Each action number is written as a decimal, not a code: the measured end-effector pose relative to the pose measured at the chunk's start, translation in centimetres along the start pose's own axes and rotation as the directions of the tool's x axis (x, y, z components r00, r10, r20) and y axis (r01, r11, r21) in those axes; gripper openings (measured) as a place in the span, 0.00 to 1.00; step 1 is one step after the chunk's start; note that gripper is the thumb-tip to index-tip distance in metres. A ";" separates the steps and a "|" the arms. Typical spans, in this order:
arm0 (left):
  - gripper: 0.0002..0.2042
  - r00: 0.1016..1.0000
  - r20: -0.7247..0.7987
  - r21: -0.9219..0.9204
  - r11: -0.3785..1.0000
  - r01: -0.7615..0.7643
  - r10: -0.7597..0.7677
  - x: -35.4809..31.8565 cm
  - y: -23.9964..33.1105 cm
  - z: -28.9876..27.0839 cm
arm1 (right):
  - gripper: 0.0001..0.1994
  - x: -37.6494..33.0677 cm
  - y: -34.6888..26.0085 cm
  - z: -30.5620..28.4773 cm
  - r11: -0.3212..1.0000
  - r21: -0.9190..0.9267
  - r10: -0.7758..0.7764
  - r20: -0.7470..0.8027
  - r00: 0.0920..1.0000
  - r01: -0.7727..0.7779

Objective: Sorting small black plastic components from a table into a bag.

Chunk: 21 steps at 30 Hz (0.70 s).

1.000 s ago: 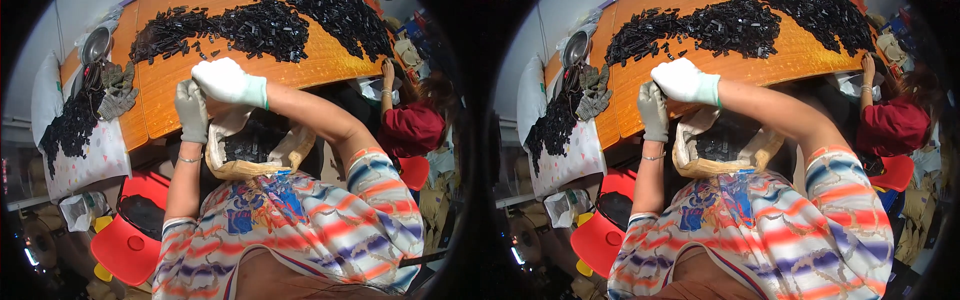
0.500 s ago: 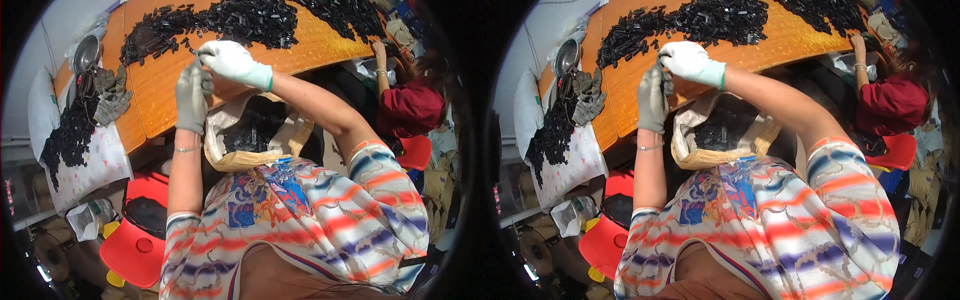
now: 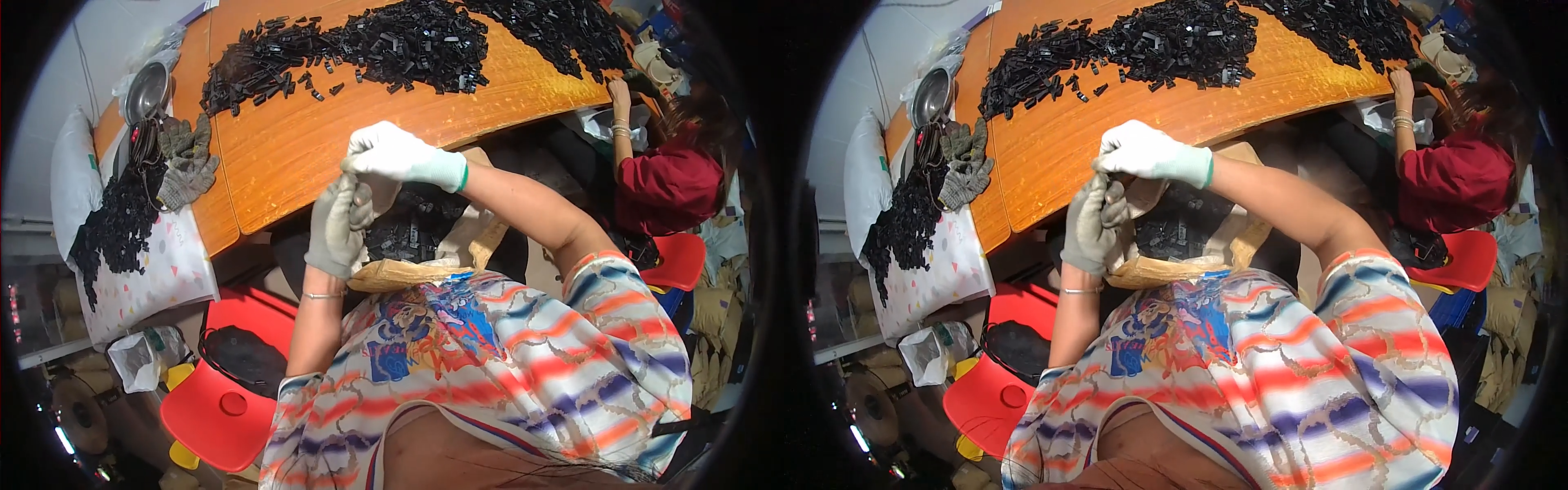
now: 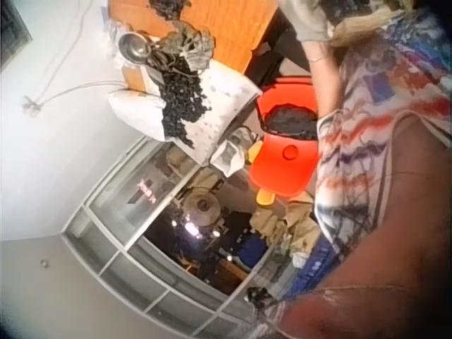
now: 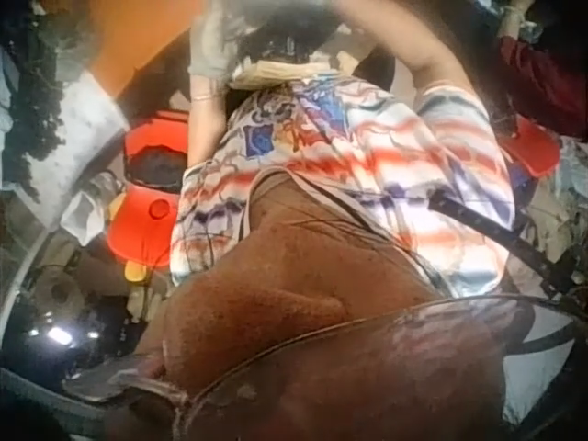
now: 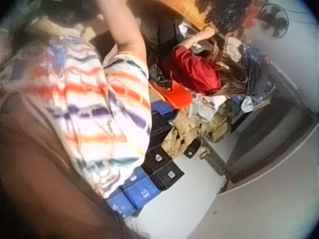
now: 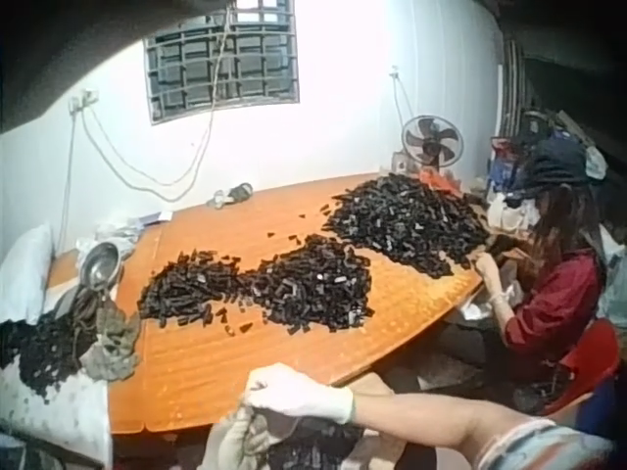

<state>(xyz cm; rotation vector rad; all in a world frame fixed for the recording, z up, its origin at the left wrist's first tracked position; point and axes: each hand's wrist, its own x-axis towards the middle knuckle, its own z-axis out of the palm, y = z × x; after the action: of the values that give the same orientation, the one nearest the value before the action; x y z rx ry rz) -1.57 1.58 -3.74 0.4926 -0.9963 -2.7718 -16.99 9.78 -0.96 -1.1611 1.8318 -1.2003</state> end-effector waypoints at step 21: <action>0.13 0.762 0.034 0.796 -0.479 0.371 0.647 13.9 13.9 -6.4 | 0.13 13.4 3.0 -2.1 0.695 -0.695 -0.025 -0.282 0.959 -0.186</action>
<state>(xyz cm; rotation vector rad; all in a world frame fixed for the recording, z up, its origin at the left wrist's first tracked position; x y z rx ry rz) -11.78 -16.36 -3.01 1.0251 -2.6503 -0.1088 -25.10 -1.19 -3.61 -1.3289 2.6741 -0.5829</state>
